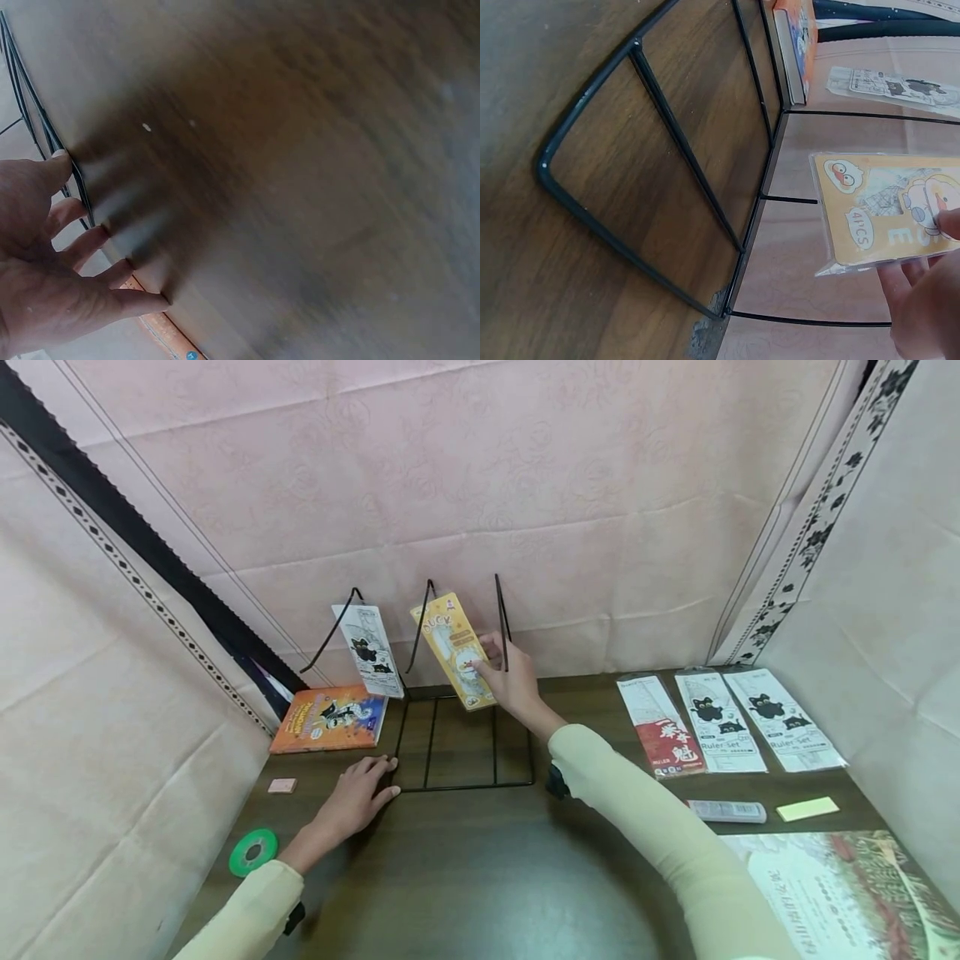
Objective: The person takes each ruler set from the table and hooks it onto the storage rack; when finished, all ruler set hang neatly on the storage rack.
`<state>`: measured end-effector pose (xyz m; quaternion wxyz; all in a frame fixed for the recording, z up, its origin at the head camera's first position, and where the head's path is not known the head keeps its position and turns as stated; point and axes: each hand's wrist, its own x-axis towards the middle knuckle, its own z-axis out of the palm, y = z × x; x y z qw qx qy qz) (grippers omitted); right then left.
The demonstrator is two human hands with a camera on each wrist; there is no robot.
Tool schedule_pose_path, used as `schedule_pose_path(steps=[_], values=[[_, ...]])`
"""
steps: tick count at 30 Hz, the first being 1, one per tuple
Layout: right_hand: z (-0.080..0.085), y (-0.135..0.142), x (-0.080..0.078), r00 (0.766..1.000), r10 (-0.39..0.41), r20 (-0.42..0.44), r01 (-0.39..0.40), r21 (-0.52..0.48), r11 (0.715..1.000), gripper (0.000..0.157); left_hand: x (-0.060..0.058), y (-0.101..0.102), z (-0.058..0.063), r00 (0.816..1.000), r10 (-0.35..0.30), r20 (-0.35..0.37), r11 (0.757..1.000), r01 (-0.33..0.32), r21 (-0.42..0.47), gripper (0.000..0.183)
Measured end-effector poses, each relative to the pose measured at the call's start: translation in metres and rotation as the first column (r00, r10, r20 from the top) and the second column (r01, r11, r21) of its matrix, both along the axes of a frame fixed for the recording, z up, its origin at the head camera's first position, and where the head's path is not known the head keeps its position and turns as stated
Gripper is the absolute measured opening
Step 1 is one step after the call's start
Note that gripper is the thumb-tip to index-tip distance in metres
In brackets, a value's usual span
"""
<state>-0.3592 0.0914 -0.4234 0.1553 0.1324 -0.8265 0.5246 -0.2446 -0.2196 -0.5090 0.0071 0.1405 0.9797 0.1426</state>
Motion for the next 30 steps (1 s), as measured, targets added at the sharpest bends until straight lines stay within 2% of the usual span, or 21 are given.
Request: schedule_pose_path(steps=[6,10,14,24,30], values=[[0.000,-0.002,-0.003,0.999,-0.049,0.008,0.049,0.040,0.998,0.025,0.000,-0.001,0.000,1.000,-0.003,-0.006,1.000,0.002,-0.005,0.049],[-0.002,-0.001,-0.002,0.999,-0.049,-0.003,0.049,0.030,0.998,0.033,0.001,-0.001,0.001,1.000,-0.002,-0.001,1.000,0.002,0.003,0.049],[-0.007,0.003,0.005,0.997,-0.062,-0.035,0.063,0.028,0.998,0.044,0.001,0.000,0.000,1.000,-0.001,0.002,1.000,0.001,0.000,0.050],[-0.012,0.028,0.024,0.992,-0.101,-0.080,0.102,0.002,0.995,0.040,0.001,-0.002,-0.003,1.000,0.004,0.002,1.000,-0.004,0.001,0.048],[-0.009,0.053,0.034,0.984,-0.153,-0.096,0.157,0.040,0.987,0.041,-0.001,-0.002,-0.001,1.000,0.002,0.012,1.000,-0.002,0.002,0.048]])
